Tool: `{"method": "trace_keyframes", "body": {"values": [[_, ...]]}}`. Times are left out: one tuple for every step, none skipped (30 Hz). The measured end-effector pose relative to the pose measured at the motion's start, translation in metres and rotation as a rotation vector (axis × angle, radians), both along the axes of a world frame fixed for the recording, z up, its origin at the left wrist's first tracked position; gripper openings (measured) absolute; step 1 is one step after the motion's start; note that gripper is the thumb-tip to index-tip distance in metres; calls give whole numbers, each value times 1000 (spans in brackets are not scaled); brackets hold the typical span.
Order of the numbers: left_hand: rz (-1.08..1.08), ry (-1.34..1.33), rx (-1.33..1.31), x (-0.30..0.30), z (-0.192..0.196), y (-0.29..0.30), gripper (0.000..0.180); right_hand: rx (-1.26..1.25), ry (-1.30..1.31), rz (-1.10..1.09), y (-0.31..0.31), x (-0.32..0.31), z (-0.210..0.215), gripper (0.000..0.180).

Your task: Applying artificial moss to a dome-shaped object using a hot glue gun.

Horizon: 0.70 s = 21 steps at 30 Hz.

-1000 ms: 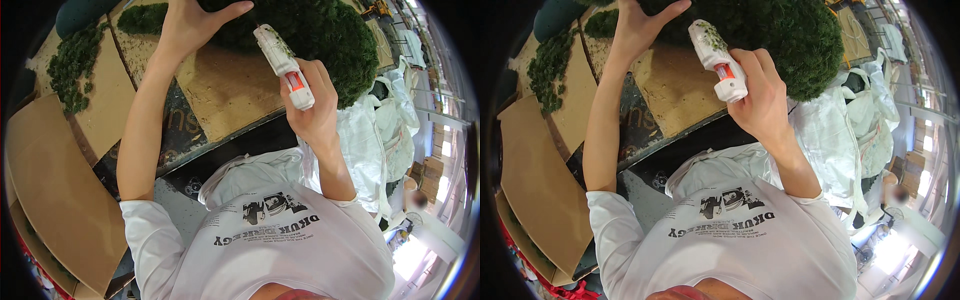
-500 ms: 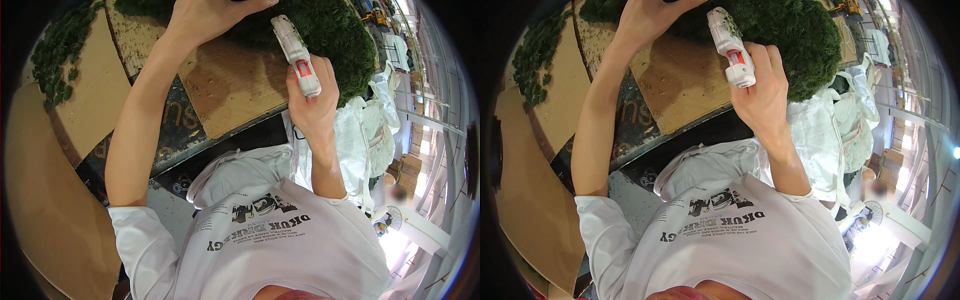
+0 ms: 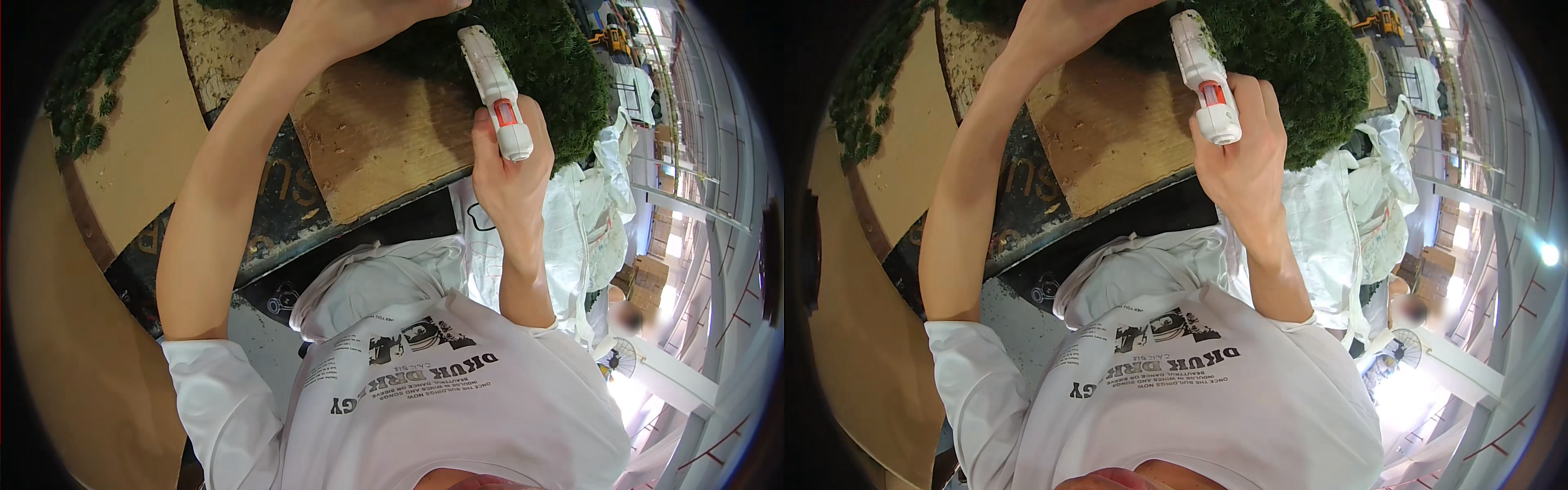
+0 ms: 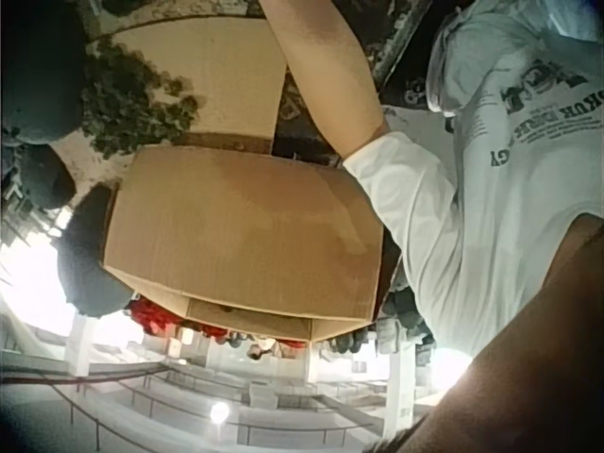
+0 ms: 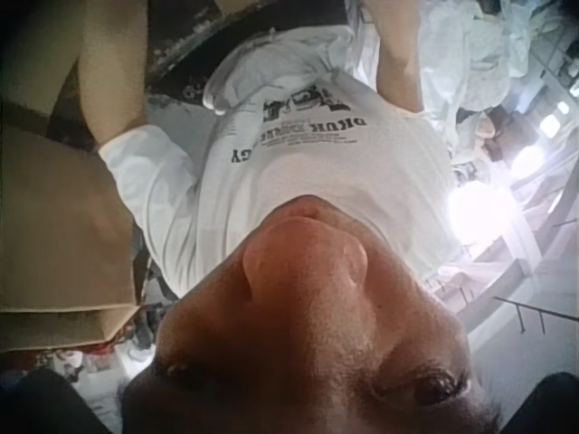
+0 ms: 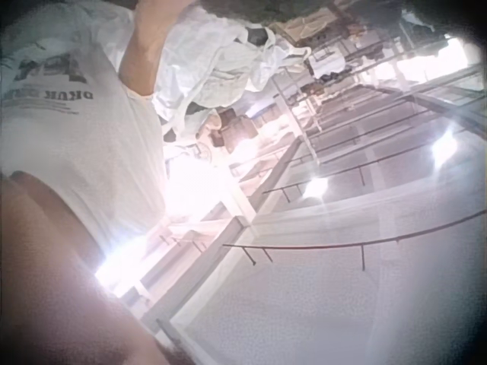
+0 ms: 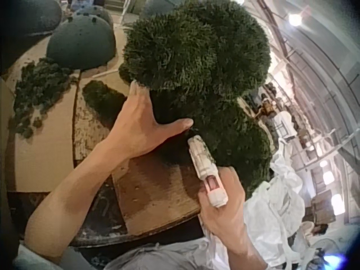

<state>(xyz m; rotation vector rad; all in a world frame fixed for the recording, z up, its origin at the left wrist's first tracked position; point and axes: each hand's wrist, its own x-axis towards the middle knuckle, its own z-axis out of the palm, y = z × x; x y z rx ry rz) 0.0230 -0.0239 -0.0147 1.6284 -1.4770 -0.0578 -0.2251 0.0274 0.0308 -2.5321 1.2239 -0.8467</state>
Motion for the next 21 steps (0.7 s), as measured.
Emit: {"method": "trace_keyframes", "body": {"values": [[11,-19,-30,-1,0,0,117,7,-8,-6,1,0,0,27],[12,-17,-31,-1,-1,0,117,15,-16,-13,1,0,0,27],[85,-96,-124,-2,0,0,117,14,-14,-13,0,0,0,27],[120,-134,-170,-1,0,0,117,0,-15,-3,0,1,0,27],[158,-172,-216,-1,1,0,117,-15,-17,6,-1,1,0,26],[60,-101,-96,1,2,0,118,-15,-15,6,-2,1,1,26],[9,-64,-37,0,2,1,119,-7,-10,-5,-2,2,1,25],[-39,-28,23,2,3,2,120,0,-5,-16,-3,2,1,24],[-12,-30,43,1,4,3,121,-1,-4,-16,-3,2,1,24],[14,-32,64,1,5,4,123,9,5,-17,-3,2,2,23],[14,-30,64,0,5,5,123,20,13,-21,-2,3,2,22],[28,-44,61,-1,6,6,123,20,14,-21,-2,3,3,22],[43,-58,57,-2,6,7,124,43,8,-34,-1,3,4,21],[43,-58,57,-4,7,8,124,67,3,-47,-1,4,4,21],[59,-27,22,-6,7,9,125,68,4,-48,0,4,5,21],[75,5,-13,-8,7,11,125,86,3,-59,1,5,6,21],[74,6,-12,-8,8,11,125,103,3,-71,1,6,7,20],[55,18,51,-8,9,11,126,104,4,-72,2,6,7,20],[36,30,113,-7,10,11,127,102,9,-76,2,7,8,20],[36,31,112,-6,10,11,127,101,14,-80,3,8,8,20],[45,31,107,-6,11,11,127,99,14,-80,3,8,8,20]]}}
